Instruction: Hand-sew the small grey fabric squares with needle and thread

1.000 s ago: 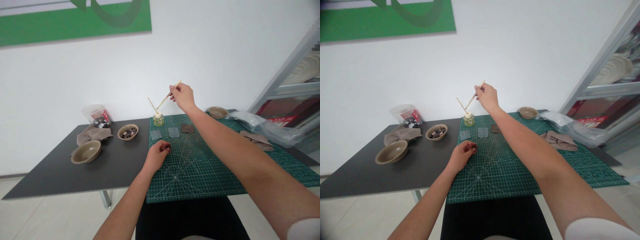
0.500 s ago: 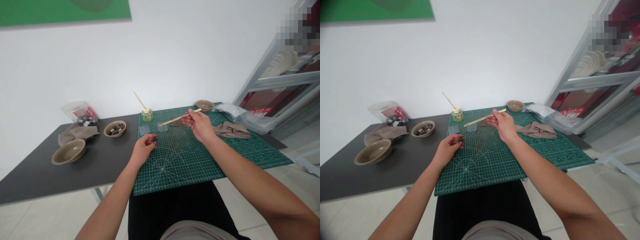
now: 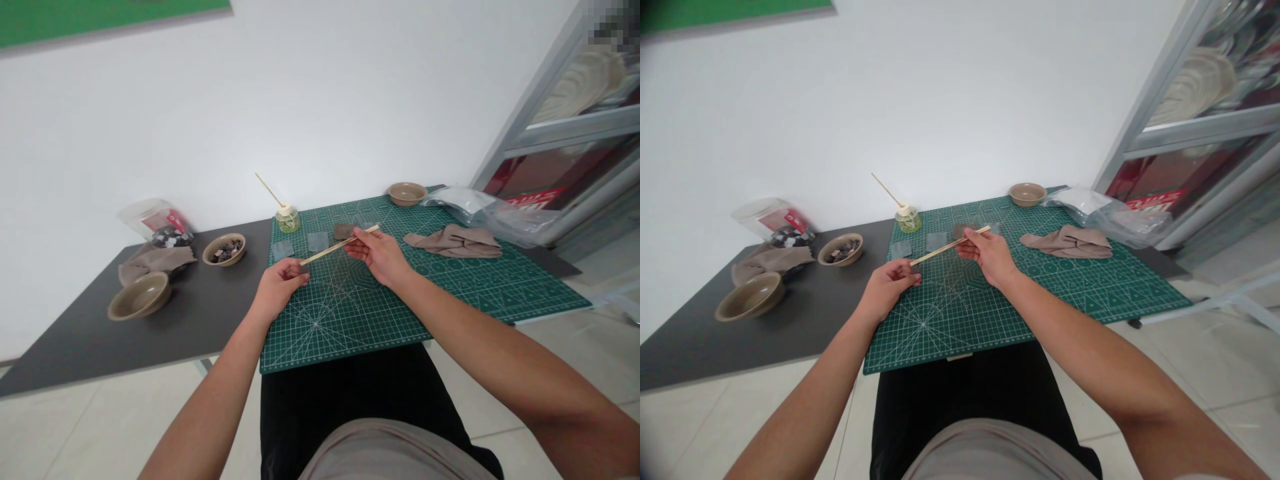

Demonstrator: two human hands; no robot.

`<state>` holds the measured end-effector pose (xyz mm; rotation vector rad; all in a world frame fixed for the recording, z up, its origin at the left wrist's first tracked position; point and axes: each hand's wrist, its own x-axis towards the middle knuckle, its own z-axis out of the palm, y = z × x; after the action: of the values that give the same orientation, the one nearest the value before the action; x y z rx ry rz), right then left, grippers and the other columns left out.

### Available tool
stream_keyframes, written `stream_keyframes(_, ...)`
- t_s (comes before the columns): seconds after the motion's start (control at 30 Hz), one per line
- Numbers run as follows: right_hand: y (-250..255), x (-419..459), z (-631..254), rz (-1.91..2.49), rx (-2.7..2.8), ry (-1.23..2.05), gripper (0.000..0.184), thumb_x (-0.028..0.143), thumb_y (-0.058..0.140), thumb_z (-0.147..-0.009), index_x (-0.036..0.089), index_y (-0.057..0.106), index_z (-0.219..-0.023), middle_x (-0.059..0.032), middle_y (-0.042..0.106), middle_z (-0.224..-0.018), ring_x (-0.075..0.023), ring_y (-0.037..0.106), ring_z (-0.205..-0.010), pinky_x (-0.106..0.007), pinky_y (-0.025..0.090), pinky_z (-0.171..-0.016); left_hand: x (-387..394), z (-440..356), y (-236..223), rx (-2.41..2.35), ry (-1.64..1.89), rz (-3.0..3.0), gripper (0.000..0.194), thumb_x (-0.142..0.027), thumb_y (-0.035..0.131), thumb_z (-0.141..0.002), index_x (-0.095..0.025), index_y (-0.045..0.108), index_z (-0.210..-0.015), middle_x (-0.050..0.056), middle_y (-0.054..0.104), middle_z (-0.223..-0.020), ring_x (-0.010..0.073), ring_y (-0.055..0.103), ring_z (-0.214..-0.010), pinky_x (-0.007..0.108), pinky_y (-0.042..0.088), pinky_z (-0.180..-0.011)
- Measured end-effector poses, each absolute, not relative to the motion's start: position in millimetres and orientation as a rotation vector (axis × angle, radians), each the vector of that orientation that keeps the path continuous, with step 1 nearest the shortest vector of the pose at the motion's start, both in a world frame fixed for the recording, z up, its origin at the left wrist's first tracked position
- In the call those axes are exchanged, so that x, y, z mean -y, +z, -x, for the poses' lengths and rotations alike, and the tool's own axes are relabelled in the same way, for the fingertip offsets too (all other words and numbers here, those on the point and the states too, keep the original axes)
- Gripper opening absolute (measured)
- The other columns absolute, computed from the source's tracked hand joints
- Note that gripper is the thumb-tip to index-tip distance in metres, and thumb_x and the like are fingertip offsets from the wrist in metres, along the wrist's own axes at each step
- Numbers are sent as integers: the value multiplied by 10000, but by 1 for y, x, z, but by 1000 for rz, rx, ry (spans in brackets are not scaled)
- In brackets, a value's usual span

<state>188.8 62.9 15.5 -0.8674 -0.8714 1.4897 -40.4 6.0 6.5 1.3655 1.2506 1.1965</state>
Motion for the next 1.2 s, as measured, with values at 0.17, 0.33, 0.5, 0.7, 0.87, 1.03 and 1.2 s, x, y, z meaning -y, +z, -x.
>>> stream_keyframes(0.17,13,-64,-189,864,876,1496,137,293,737,-821,167,689,-793,-46,744,-760,-132,711,-646,-207,598,-588,-6,41,6,-1274,1205,-1392,283,-287,802,-613,-182,627,-809,-64,578,-617,105,568,-589,244,479,-621)
stream_keyframes(0.33,14,-65,-190,874,814,1490,111,236,714,-837,153,687,-770,-43,739,-723,-121,700,-611,-189,584,-562,-7,42,5,-1294,1312,-1356,339,-292,786,-645,-163,648,-927,-74,549,-584,118,603,-601,269,508,-669)
stream_keyframes(0.5,16,-66,-191,878,771,1472,125,206,704,-845,142,674,-742,-41,734,-690,-121,691,-584,-193,586,-556,-9,45,4,-1324,1480,-1366,260,-309,767,-682,-168,660,-872,-24,636,-727,131,628,-678,291,535,-711)
stream_keyframes(0.7,14,-65,-189,902,838,1484,120,216,720,-841,138,690,-755,-51,740,-707,-124,697,-593,-191,592,-550,-7,43,5,-1375,1369,-1498,325,-343,780,-679,-173,717,-949,63,719,-954,180,659,-815,298,533,-715)
stream_keyframes(0.87,14,-63,-188,898,868,1508,138,239,731,-837,132,694,-757,-60,742,-720,-127,701,-604,-194,597,-565,-4,42,7,-1443,1298,-1547,330,-346,767,-697,-174,726,-976,63,712,-1010,130,619,-691,272,512,-654)
stream_keyframes(1.03,16,-63,-189,904,859,1479,150,247,736,-833,129,696,-751,-58,735,-700,-126,694,-593,-194,589,-547,-6,44,6,-1485,1280,-1554,344,-347,753,-712,-177,731,-1010,43,697,-926,124,597,-662,270,500,-658)
stream_keyframes(1.2,16,-65,-192,891,814,1411,165,260,736,-830,140,687,-729,-44,726,-677,-118,681,-575,-192,579,-540,-11,49,-1,-1459,1311,-1520,339,-339,693,-767,-179,719,-1064,16,671,-814,155,617,-741,289,491,-746)
